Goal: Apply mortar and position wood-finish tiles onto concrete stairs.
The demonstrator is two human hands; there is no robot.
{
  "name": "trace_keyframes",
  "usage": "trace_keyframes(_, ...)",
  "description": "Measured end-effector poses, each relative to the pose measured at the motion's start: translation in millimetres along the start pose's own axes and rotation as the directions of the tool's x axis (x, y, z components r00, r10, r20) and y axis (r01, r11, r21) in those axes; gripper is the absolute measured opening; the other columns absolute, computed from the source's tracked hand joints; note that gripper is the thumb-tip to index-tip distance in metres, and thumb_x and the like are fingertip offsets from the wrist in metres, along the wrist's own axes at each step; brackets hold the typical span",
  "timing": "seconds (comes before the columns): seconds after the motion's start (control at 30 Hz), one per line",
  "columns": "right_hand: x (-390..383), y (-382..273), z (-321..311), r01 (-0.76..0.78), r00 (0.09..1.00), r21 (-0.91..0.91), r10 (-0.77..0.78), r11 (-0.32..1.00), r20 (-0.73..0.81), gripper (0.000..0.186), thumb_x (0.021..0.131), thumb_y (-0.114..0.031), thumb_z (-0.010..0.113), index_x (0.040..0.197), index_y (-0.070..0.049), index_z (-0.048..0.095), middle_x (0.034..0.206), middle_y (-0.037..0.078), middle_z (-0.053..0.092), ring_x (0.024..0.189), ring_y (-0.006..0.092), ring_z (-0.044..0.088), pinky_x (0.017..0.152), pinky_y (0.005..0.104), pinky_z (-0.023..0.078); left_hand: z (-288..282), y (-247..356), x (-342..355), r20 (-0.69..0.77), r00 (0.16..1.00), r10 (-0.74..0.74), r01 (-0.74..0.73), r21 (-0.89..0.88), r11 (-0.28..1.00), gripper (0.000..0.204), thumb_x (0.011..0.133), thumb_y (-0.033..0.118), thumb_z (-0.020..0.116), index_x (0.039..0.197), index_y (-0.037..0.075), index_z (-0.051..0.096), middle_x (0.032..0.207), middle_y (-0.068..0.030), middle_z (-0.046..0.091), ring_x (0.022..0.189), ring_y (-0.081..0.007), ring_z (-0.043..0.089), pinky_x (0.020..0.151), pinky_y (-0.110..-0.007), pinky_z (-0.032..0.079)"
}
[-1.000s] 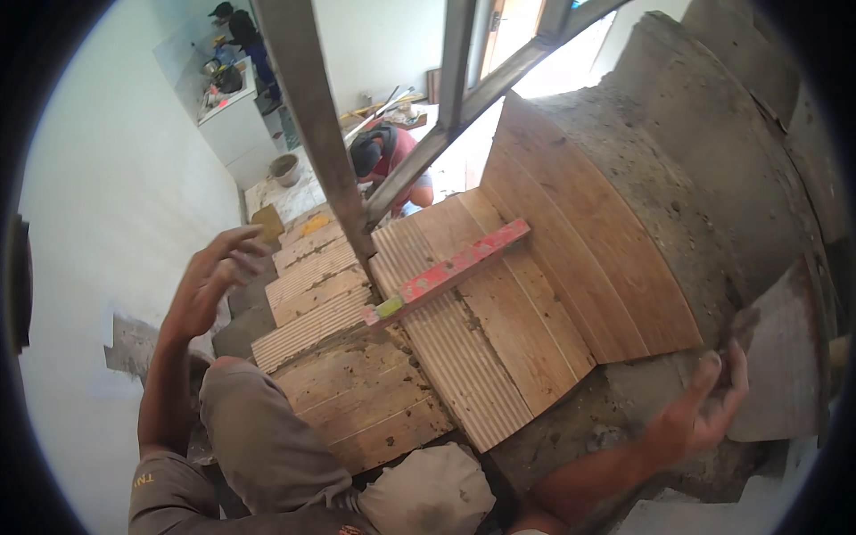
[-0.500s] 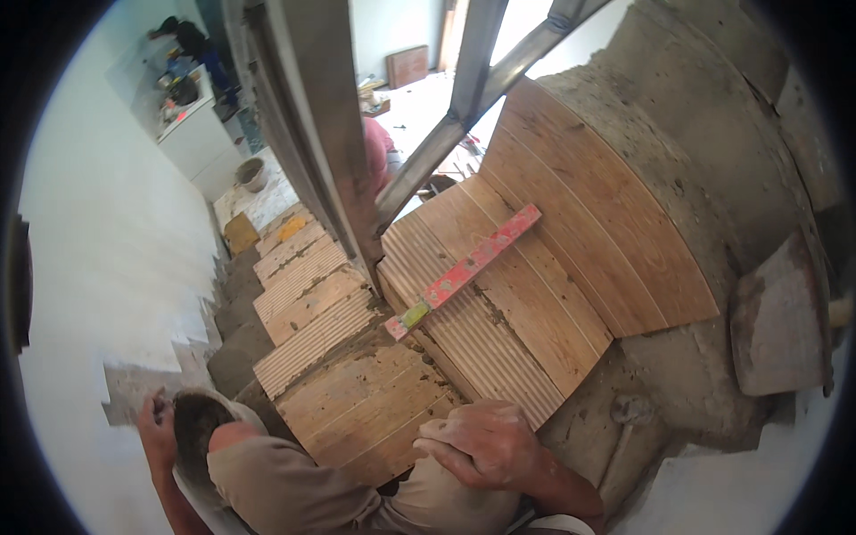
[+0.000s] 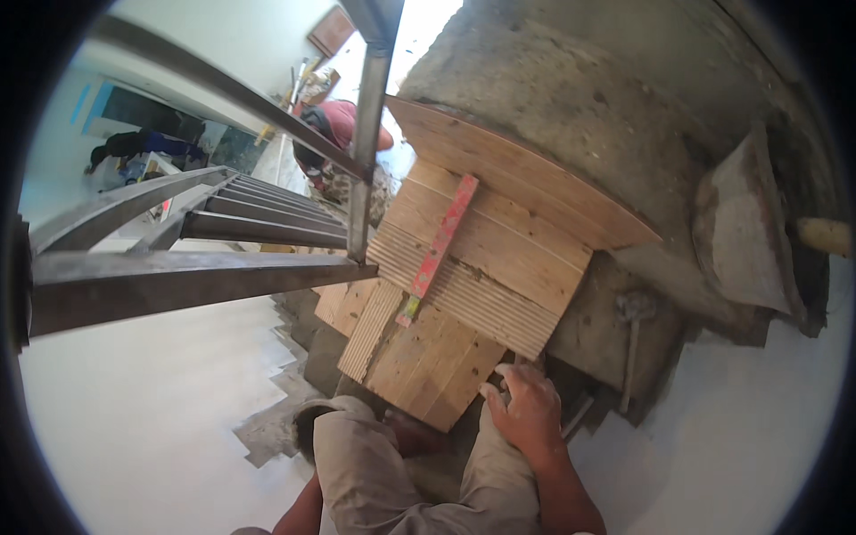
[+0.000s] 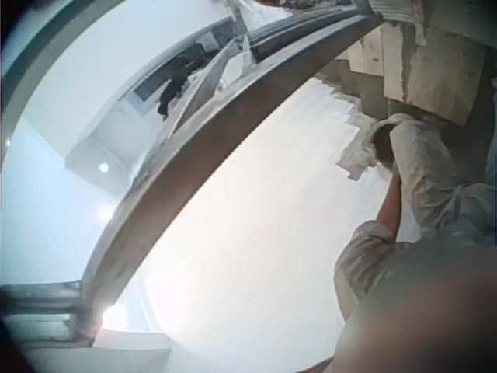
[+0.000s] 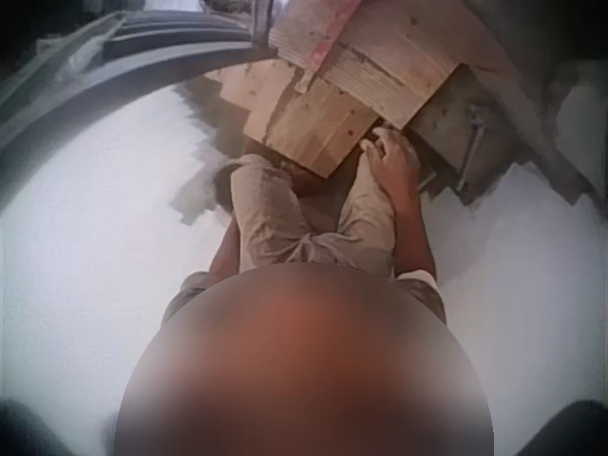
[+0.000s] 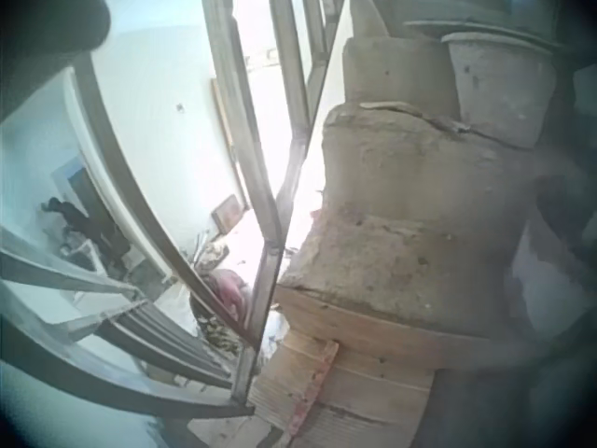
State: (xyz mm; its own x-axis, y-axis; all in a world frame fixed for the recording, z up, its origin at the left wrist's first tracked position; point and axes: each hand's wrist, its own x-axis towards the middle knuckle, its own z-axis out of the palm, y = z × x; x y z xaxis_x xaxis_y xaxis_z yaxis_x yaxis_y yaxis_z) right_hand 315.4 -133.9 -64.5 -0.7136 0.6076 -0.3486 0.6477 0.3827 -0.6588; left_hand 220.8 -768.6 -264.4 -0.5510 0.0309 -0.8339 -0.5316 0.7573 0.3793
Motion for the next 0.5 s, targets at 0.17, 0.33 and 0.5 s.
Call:
trace_keyframes(0.17, -96.3, 8.0, -26.8, -0.128, 0.992, -0.024, 0.129, 0.991, 0.015, 0.041, 0.084, -0.028, 0.074, 0.118, -0.006, 0.067, 0.119, 0.017, 0.065, 0.116, 0.0375, 0.059, 0.101, 0.048, 0.045, -17.4, 44.0, 13.4, 0.179, 0.984, 0.002, 0.059, -0.336, 0.94, 0.054, 0.082, 0.04, 0.081, 0.115, 0.0, 0.07, 0.111, -0.0199, 0.074, 0.103, -0.0295, 0.071, 0.089, -0.042, 0.055)
trace_keyframes(0.33, -176.1, 30.1, -20.7, -0.551, 0.81, -0.167, 0.572, 0.817, 0.127, 0.056, 0.084, -0.038, 0.073, 0.129, -0.006, 0.063, 0.132, 0.018, 0.061, 0.125, 0.0388, 0.055, 0.108, 0.0485, 0.043, 27.0, 168.3, -11.0, 0.126, 0.991, 0.048, -0.099, 0.43, 0.897, 0.051, 0.088, 0.041, 0.076, 0.116, 0.0, 0.07, 0.108, -0.0186, 0.074, 0.1, -0.0283, 0.072, 0.09, -0.039, 0.055)
trace_keyframes(0.5, -212.6, 32.1, 21.6, -0.619, 0.671, -0.332, 0.699, 0.712, 0.247, 0.069, 0.082, -0.047, 0.073, 0.137, -0.008, 0.058, 0.138, 0.024, 0.054, 0.127, 0.0443, 0.052, 0.107, 0.0519, 0.044, 66.4, 188.1, -40.2, 0.158, 0.987, 0.039, -0.099, 0.394, 0.914, 0.051, 0.089, 0.043, 0.074, 0.119, 0.001, 0.07, 0.111, -0.0189, 0.074, 0.101, -0.0285, 0.072, 0.09, -0.039, 0.055)
